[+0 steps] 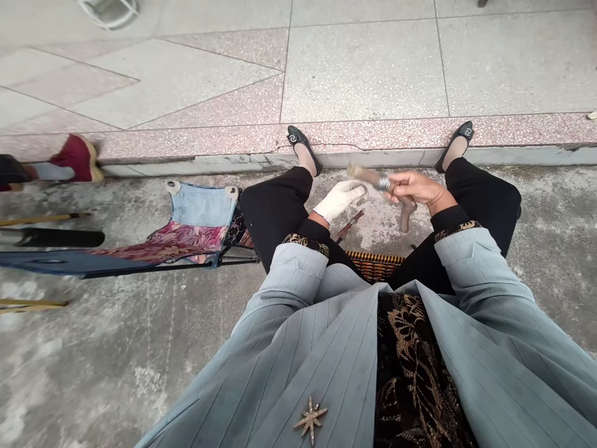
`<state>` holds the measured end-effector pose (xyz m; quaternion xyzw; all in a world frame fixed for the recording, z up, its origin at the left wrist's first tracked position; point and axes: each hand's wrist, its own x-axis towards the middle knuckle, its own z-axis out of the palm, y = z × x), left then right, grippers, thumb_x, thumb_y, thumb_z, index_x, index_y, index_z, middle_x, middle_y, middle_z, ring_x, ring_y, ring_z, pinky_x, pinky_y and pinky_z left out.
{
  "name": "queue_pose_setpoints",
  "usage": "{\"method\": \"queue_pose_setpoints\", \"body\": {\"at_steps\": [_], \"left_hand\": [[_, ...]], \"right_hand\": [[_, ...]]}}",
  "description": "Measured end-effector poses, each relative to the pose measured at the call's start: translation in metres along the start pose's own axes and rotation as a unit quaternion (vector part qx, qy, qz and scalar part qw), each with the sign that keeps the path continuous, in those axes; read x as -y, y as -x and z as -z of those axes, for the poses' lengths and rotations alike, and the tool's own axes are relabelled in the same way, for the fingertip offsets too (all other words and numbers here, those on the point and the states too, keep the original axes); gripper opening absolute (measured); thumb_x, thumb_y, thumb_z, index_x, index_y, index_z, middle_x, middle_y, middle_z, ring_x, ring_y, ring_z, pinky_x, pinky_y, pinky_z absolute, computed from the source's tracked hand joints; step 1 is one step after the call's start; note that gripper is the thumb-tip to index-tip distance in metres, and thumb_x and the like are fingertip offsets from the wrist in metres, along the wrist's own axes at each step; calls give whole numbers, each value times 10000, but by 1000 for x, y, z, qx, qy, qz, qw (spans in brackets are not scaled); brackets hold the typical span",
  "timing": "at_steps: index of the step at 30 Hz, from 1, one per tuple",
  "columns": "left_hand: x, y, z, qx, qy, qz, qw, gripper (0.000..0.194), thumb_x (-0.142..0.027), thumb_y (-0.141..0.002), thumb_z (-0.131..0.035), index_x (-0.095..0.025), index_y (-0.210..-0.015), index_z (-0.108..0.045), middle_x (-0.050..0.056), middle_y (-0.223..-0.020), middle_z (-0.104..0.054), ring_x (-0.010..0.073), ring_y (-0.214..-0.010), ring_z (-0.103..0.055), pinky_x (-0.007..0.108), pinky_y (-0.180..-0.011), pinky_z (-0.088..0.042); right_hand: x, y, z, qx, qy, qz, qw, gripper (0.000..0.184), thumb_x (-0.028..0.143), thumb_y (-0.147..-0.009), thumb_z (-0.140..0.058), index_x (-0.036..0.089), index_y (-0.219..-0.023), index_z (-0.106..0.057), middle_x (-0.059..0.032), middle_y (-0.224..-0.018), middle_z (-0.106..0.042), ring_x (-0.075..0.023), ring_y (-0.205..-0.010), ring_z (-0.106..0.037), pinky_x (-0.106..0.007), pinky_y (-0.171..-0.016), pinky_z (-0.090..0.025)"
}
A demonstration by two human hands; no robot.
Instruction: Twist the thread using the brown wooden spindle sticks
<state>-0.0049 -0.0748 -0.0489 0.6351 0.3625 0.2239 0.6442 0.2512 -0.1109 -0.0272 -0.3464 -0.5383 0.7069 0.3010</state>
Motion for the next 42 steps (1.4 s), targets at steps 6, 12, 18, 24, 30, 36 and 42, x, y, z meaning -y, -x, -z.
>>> {"method": "queue_pose_setpoints", "body": {"at_steps": [6,12,18,24,30,36,42], "left_hand": [[-10,5,-6,41,-36,14,998,378,-508,-844,-628,-139,-765,-649,0,-578,-540,70,-461,-399,217,-465,-336],[-17,8,-11,59,-71,9,996,312,-434,-805,-662,-129,-736,-663,5,-561,-567,84,-473,-438,231,-489,-341],[-14,6,-11,65,-110,10,992,253,-377,-764,-678,-125,-736,-689,15,-647,-640,123,-598,-546,244,-594,-404],[-2,4,-4,33,-145,7,989,270,-385,-799,-598,-133,-801,-694,21,-729,-660,152,-697,-582,262,-676,-440],[1,1,5,-4,-49,2,999,295,-417,-829,-629,-128,-775,-634,18,-720,-622,110,-646,-539,243,-646,-439],[-3,3,-3,49,66,18,996,448,-576,-838,-644,-129,-808,-628,-36,-564,-477,52,-451,-369,203,-474,-348],[-11,6,-8,56,8,39,998,410,-540,-808,-689,-137,-753,-640,10,-566,-555,71,-458,-419,211,-444,-351]], "right_hand": [[-9,-8,4,-263,-56,65,961,546,528,-692,-801,192,-1099,-662,-36,-828,-637,-150,-691,-545,-285,-669,-503],[-22,-16,7,-330,44,-39,942,519,372,-782,-701,151,-1247,-637,-27,-806,-635,-141,-647,-516,-285,-643,-474],[-25,-19,3,-220,400,-191,869,387,237,-847,-629,173,-1219,-713,-70,-992,-718,-223,-834,-624,-317,-770,-459],[-26,-14,8,-23,463,-244,852,412,238,-835,-656,238,-1241,-725,-60,-1019,-751,-236,-891,-653,-290,-739,-451],[-10,-3,4,135,201,-142,960,602,388,-755,-748,193,-1318,-666,-28,-873,-730,-155,-724,-612,-275,-687,-495],[0,-2,2,-181,-26,70,981,665,488,-719,-802,169,-1281,-642,-44,-876,-691,-161,-743,-612,-279,-687,-523],[-20,-12,11,-314,-23,-48,948,627,321,-721,-796,153,-1306,-643,-28,-781,-662,-172,-693,-603,-319,-686,-528]]}}
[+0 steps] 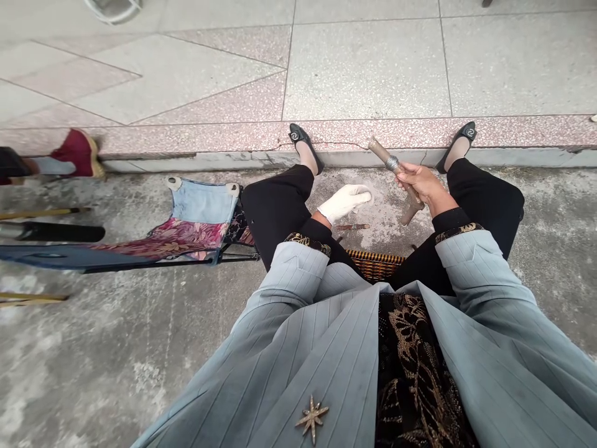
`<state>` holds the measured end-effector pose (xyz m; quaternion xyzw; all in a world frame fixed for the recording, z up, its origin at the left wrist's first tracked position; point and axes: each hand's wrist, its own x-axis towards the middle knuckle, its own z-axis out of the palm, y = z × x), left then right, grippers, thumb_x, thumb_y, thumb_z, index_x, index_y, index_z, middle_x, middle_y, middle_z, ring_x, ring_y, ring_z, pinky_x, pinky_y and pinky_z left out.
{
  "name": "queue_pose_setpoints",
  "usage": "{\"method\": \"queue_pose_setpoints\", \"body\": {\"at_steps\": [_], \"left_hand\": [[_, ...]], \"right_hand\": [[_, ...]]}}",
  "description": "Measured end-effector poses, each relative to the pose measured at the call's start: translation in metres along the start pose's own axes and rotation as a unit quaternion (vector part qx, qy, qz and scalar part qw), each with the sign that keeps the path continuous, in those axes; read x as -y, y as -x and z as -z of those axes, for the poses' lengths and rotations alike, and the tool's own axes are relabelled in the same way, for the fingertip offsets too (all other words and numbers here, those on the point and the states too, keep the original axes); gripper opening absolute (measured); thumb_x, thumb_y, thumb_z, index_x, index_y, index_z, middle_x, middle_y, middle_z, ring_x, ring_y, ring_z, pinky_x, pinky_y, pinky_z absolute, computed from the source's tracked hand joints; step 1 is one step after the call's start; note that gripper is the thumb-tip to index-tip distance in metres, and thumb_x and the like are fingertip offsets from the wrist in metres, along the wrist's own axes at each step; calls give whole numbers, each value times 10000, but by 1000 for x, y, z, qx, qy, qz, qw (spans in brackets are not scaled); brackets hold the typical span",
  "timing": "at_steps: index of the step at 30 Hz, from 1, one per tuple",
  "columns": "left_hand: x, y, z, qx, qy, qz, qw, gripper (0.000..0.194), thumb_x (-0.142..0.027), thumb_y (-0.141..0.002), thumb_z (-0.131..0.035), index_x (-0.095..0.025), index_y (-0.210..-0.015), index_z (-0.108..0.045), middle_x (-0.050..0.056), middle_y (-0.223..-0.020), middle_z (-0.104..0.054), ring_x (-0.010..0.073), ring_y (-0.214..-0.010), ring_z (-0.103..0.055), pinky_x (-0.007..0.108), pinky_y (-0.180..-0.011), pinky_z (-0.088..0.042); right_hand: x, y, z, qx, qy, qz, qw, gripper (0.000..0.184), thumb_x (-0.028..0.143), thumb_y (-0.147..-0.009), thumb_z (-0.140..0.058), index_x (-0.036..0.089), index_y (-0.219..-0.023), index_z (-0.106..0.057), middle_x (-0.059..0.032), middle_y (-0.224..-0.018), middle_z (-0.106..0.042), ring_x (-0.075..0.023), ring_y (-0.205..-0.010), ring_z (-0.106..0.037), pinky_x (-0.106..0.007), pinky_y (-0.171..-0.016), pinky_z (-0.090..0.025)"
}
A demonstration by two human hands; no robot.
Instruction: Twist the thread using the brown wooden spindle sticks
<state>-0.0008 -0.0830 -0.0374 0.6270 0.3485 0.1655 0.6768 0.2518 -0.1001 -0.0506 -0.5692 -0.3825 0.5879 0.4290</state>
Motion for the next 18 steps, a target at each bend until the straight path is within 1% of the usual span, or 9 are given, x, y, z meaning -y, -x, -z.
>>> {"method": "queue_pose_setpoints", "body": {"at_steps": [2,4,6,8,10,12,15,18], "left_hand": [[-3,0,-1,-4,-26,2,1000,362,-492,-827,-672,-141,-744,-640,16,-569,-572,74,-458,-425,214,-443,-350],[-6,1,-3,-12,-56,-2,998,317,-441,-841,-646,-140,-743,-644,21,-589,-597,75,-462,-435,219,-454,-351],[-8,2,-4,-17,-79,-8,997,276,-397,-830,-644,-137,-736,-650,26,-623,-626,81,-489,-463,227,-484,-362],[-11,3,-4,-19,-88,-13,996,245,-366,-804,-658,-135,-723,-657,28,-659,-652,98,-548,-512,235,-535,-387],[-12,4,-2,-22,-98,-16,995,222,-348,-785,-666,-135,-721,-668,26,-687,-669,121,-620,-557,241,-593,-411],[-12,4,1,-25,-125,-18,992,210,-339,-778,-660,-138,-720,-676,20,-692,-673,136,-665,-577,245,-635,-423],[-9,3,6,-25,-160,-17,987,214,-338,-773,-640,-139,-703,-677,11,-665,-656,140,-658,-570,248,-650,-425],[-2,1,10,-18,-152,-16,988,238,-361,-777,-627,-133,-748,-689,12,-679,-655,136,-651,-565,249,-658,-430]], "right_hand": [[-2,-2,-2,-11,42,-5,999,622,296,-746,-758,152,-1337,-627,-31,-817,-675,-168,-701,-599,-328,-713,-528],[-2,-3,-5,-20,120,-5,993,614,271,-761,-725,151,-1354,-621,-43,-892,-696,-167,-720,-598,-341,-751,-524],[-1,-4,-7,-22,238,-4,971,567,239,-777,-693,158,-1335,-643,-54,-988,-708,-181,-775,-611,-354,-801,-507],[-1,-4,-8,2,360,-1,933,471,228,-803,-664,162,-1268,-694,-63,-1036,-711,-207,-841,-622,-354,-829,-482],[-1,-3,-7,45,444,-5,895,399,242,-825,-649,164,-1208,-730,-69,-1016,-716,-225,-867,-625,-336,-815,-463],[0,-1,-6,98,485,-17,869,374,246,-820,-659,177,-1177,-747,-65,-961,-723,-220,-842,-624,-307,-772,-449],[0,3,-4,209,481,-49,850,368,235,-785,-683,216,-1143,-767,-34,-844,-722,-187,-758,-613,-272,-705,-434],[-1,6,-3,319,418,-90,846,380,274,-755,-704,251,-1126,-777,-4,-738,-698,-156,-664,-584,-261,-654,-433]]}}
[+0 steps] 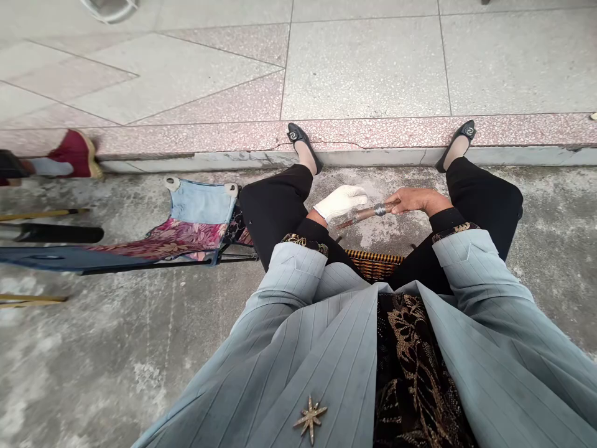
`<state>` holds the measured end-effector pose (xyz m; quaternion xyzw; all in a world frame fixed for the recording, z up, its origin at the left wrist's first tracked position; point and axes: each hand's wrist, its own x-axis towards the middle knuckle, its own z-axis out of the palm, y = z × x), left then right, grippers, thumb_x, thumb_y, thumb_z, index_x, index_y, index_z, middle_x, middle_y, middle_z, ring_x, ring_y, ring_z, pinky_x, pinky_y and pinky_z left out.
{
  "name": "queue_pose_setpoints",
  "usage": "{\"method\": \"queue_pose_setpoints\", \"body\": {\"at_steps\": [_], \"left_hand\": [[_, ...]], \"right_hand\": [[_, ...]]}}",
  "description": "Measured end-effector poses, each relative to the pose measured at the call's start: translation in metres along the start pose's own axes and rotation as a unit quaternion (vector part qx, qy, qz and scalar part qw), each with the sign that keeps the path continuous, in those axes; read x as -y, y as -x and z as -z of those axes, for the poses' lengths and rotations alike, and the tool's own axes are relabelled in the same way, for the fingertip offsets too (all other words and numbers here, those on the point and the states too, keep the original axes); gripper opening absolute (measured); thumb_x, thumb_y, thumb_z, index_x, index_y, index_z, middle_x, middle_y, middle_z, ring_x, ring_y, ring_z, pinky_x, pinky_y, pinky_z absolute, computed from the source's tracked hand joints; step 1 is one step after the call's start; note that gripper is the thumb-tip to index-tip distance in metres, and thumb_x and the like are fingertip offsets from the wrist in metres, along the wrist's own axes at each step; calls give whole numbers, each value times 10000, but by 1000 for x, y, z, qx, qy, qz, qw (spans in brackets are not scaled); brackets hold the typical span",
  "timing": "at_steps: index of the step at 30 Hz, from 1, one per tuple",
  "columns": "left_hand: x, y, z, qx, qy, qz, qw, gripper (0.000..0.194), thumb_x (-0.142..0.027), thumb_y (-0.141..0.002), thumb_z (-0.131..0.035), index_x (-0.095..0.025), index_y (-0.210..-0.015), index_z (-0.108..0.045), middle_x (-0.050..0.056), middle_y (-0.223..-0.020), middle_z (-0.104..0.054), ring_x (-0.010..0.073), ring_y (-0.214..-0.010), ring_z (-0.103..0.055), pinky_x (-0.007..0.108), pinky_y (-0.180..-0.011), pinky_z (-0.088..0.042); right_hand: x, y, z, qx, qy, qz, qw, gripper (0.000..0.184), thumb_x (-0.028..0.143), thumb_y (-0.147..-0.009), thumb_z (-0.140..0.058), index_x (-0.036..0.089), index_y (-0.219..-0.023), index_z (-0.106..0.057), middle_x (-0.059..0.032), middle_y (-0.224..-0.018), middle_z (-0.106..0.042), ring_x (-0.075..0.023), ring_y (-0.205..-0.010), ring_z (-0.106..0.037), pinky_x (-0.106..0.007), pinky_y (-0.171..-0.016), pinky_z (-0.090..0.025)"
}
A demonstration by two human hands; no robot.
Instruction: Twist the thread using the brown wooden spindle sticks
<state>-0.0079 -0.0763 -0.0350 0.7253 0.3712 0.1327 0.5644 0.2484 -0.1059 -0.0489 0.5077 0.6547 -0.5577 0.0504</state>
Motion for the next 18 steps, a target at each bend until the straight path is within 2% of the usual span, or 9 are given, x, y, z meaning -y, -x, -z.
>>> {"method": "queue_pose_setpoints", "body": {"at_steps": [5,7,9,11,14,16,18], "left_hand": [[10,-1,1,30,52,7,998,291,-412,-788,-637,-128,-824,-686,18,-742,-660,96,-590,-513,233,-600,-409],[11,-2,1,44,87,13,995,308,-429,-788,-659,-123,-826,-676,14,-713,-638,81,-551,-477,225,-561,-386],[11,-4,0,45,121,12,992,325,-438,-774,-696,-118,-822,-665,12,-685,-618,75,-533,-461,222,-540,-373],[12,-6,-1,29,166,7,986,347,-456,-771,-715,-117,-817,-652,8,-658,-594,69,-508,-437,222,-517,-365],[13,-8,-2,15,216,-12,976,355,-478,-822,-680,-124,-809,-643,-9,-602,-535,61,-481,-389,220,-500,-364],[13,-7,-3,30,214,-18,976,358,-481,-853,-651,-129,-789,-646,-26,-550,-479,62,-470,-363,219,-494,-360],[11,-6,-4,36,183,-5,982,347,-472,-843,-666,-135,-761,-648,-26,-525,-470,66,-466,-371,223,-485,-357]], "right_hand": [[4,3,-2,106,-116,66,985,449,340,-679,-772,228,-1114,-778,-1,-769,-704,-133,-651,-560,-265,-650,-460],[8,7,-1,132,-160,87,974,483,357,-656,-799,202,-1113,-771,-10,-796,-709,-135,-673,-574,-270,-662,-475],[14,14,0,133,-203,118,963,529,369,-648,-822,164,-1131,-754,-24,-807,-708,-139,-687,-582,-276,-669,-482],[19,20,2,67,-257,165,950,571,392,-650,-838,138,-1150,-730,-33,-809,-697,-138,-686,-576,-273,-664,-480],[21,22,4,-153,-348,222,898,583,490,-685,-814,163,-1152,-690,-39,-853,-678,-142,-701,-564,-278,-676,-491],[18,18,5,-282,-373,207,859,572,563,-712,-769,189,-1134,-669,-49,-869,-665,-158,-715,-561,-297,-688,-504],[12,10,5,-339,-371,151,851,551,578,-725,-745,194,-1112,-662,-55,-844,-654,-174,-710,-559,-314,-679,-507]]}}
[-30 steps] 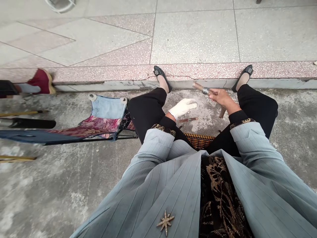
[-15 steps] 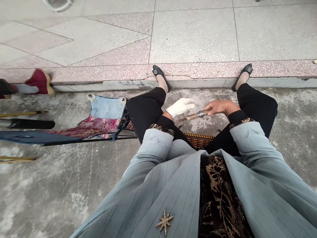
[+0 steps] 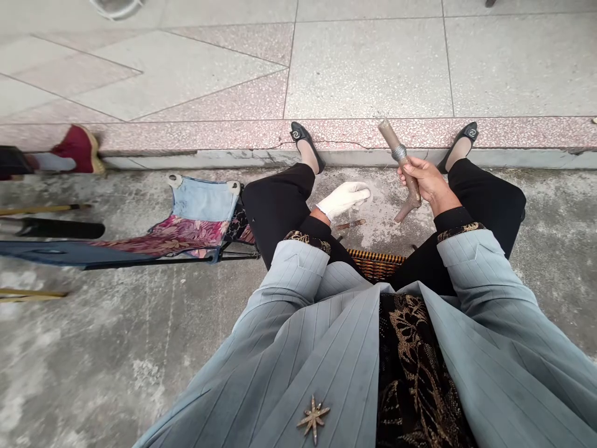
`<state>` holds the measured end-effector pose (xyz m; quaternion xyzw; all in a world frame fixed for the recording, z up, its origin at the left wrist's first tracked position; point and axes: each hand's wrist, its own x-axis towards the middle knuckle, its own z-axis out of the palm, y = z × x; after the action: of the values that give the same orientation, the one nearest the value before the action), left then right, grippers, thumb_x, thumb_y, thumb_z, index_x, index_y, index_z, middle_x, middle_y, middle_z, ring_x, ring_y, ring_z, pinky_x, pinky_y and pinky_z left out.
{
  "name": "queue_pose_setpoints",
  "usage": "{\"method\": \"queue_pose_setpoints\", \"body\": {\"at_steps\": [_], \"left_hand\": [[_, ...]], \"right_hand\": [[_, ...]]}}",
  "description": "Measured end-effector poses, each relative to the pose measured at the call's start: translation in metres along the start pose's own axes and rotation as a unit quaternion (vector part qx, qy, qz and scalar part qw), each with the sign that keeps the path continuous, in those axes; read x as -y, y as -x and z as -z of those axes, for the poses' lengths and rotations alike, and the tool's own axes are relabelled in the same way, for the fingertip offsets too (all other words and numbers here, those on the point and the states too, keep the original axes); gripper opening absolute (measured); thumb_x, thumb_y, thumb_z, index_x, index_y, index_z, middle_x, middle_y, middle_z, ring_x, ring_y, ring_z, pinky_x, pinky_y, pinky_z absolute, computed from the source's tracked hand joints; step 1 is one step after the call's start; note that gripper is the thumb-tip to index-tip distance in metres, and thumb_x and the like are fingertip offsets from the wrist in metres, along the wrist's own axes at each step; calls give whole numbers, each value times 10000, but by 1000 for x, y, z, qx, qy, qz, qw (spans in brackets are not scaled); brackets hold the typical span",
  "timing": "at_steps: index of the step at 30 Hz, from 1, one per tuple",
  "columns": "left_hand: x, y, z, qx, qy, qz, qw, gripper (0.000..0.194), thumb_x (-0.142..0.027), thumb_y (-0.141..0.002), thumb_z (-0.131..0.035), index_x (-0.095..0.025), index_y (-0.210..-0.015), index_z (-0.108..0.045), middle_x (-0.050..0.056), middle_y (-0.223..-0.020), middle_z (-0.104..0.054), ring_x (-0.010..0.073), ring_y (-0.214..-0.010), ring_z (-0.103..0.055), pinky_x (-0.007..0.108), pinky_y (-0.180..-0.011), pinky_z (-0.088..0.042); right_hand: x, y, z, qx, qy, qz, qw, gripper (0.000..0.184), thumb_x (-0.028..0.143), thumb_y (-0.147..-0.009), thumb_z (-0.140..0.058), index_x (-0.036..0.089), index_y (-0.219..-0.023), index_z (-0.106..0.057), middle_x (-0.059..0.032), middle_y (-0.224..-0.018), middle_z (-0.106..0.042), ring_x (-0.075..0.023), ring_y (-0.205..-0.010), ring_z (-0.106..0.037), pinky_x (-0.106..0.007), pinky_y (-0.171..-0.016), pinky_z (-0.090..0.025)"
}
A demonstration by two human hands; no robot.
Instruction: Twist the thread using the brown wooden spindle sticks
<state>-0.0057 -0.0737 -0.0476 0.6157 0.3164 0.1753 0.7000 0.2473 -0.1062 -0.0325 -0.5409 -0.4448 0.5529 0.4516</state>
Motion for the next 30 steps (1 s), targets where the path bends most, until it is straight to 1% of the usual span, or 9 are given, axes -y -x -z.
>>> {"method": "queue_pose_setpoints", "body": {"at_steps": [4,6,9,12,16,21,24,27,30], "left_hand": [[-5,3,-5,-22,-54,24,998,262,-390,-802,-718,-142,-740,-659,14,-574,-569,80,-486,-449,233,-488,-360],[-7,3,-8,-29,-74,29,996,214,-334,-803,-715,-142,-724,-665,16,-581,-580,85,-500,-481,235,-506,-365],[-7,3,-9,-35,-115,36,992,152,-257,-790,-707,-139,-701,-672,9,-583,-585,97,-536,-520,233,-538,-370],[-5,2,-6,-41,-135,37,989,140,-229,-796,-671,-133,-693,-676,-1,-578,-575,104,-571,-541,227,-560,-366],[-1,1,2,-41,-147,31,988,157,-270,-789,-652,-129,-725,-681,0,-627,-601,97,-583,-518,221,-560,-357],[2,1,6,-19,-76,28,997,269,-392,-801,-654,-124,-778,-654,-3,-646,-579,75,-543,-444,219,-534,-333],[3,0,4,-19,5,7,1000,360,-475,-786,-696,-120,-786,-635,-13,-613,-539,69,-516,-428,219,-516,-332],[4,-1,2,-6,42,-16,999,399,-516,-831,-673,-120,-797,-637,-31,-567,-480,56,-479,-369,214,-484,-304],[2,0,0,1,35,-18,999,391,-504,-840,-687,-120,-786,-636,-10,-591,-526,52,-481,-367,215,-478,-305]], "right_hand": [[-16,-10,0,-42,120,-92,988,459,392,-769,-725,149,-1155,-678,-39,-776,-653,-164,-645,-545,-317,-662,-481],[-18,-12,-1,-31,239,-118,963,410,284,-790,-689,132,-1171,-699,-47,-813,-678,-167,-655,-569,-320,-697,-476],[-18,-13,-2,29,421,-116,899,338,237,-804,-672,155,-1124,-747,-82,-924,-717,-223,-786,-632,-331,-769,-470],[-20,-10,-2,129,496,-98,853,305,235,-783,-706,196,-1078,-775,-89,-951,-733,-247,-847,-641,-319,-760,-462],[-22,-6,0,294,434,-130,842,333,262,-755,-730,245,-1082,-788,-30,-816,-732,-181,-723,-616,-278,-679,-452],[-1,4,1,420,179,-156,876,560,384,-656,-820,164,-1167,-755,-44,-841,-734,-149,-693,-602,-287,-694,-488],[13,11,0,359,80,-104,924,615,408,-642,-847,128,-1176,-728,-40,-831,-710,-149,-707,-603,-287,-691,-501],[15,11,1,175,-19,-5,984,581,491,-673,-828,159,-1133,-706,-44,-873,-692,-151,-727,-599,-285,-691,-522],[4,1,3,-2,-76,37,996,511,546,-722,-781,196,-1079,-678,-38,-866,-666,-145,-713,-590,-277,-680,-537]]}}
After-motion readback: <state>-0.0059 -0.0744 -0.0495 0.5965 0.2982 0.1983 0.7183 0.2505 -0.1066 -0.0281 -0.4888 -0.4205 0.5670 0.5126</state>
